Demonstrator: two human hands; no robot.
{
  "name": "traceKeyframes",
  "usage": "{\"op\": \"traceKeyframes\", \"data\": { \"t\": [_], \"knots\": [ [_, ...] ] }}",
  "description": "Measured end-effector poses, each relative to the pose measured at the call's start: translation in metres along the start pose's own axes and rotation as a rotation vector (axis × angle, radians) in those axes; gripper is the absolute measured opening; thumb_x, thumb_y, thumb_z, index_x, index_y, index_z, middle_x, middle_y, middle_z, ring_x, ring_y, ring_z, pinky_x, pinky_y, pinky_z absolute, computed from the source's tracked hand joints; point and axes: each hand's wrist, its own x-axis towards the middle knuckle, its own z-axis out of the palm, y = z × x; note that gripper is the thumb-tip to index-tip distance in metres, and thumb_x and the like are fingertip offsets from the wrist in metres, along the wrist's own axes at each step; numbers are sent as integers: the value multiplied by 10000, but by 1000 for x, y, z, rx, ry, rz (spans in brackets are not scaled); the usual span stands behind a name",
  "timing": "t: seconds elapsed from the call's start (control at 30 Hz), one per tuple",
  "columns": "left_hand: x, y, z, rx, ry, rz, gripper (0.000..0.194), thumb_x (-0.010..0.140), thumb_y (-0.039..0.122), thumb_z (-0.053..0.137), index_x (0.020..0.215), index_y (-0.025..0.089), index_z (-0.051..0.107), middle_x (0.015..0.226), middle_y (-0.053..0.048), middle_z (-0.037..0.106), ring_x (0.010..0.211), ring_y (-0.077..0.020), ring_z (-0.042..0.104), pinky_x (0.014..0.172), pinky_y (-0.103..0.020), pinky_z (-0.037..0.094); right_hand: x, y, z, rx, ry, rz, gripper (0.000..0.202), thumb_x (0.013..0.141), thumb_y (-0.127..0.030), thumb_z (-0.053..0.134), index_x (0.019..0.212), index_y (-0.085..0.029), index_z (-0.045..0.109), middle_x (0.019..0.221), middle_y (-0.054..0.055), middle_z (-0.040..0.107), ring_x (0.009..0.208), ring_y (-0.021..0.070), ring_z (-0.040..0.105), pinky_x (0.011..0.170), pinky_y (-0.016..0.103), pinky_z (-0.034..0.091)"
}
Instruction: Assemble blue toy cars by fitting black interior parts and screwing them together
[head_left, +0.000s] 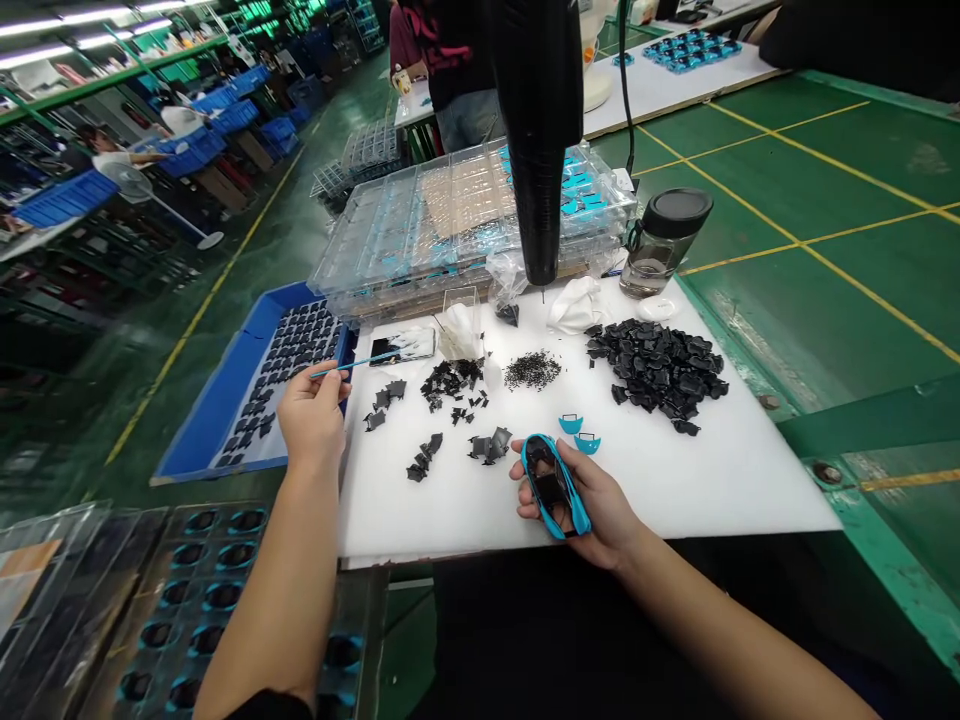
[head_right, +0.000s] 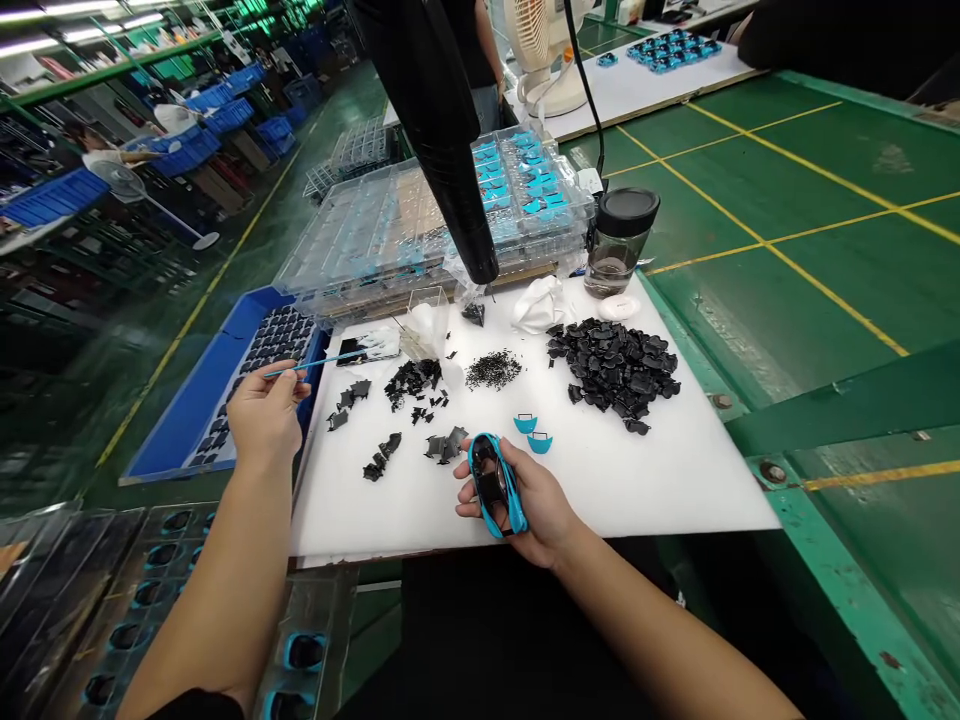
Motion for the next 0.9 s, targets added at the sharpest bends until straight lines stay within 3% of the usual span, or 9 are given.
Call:
{"op": "traceKeyframes", "data": {
  "t": [0.27,0.4,0.57,0.7,0.8,0.9],
  "knots": [
    [4,-3,-1,68,-49,54,363,760,447,687,977,159,715,802,-30,663,658,-109,600,690,-271,536,-1,0,1,-9,10,-10,379,932,-446,568,1126,-144,688,922,82,694,695,163,656,679,315,592],
    [2,8,-7,168,-140,124,361,755,433,703,1010,184,753,761,-25,671,702,-145,620,715,-280,527,-1,1,1,-7,-13,-14,362,937,-442,563,1114,-151,687,916,78,696,686,159,654,668,310,592],
    [-2,24,-23,311,-243,260,281,792,384,680,1012,232,765,937,-39,717,772,-158,653,764,-288,521,-1,1,1,-6,-18,-6,360,940,-438,557,1112,-149,684,917,76,694,682,152,651,672,303,590],
    [-9,38,-40,239,-163,388,253,795,374,721,973,201,771,890,-45,723,772,-172,664,756,-312,526,-1,1,0,-6,-23,-3,354,928,-446,571,1095,-154,683,919,78,693,693,157,653,674,305,586],
    [-18,51,-49,7,-55,403,271,722,394,802,872,171,767,739,-25,697,645,-159,651,678,-329,530,0,1,1,-7,-22,5,353,930,-445,563,1085,-150,681,918,83,695,685,158,654,683,314,588],
    [-34,65,-47,-202,8,415,355,630,462,863,750,151,740,644,-18,667,541,-161,627,575,-338,523,1,1,1,-7,-23,11,364,935,-449,550,1097,-147,674,928,84,694,685,158,662,692,314,591]
  ]
}}
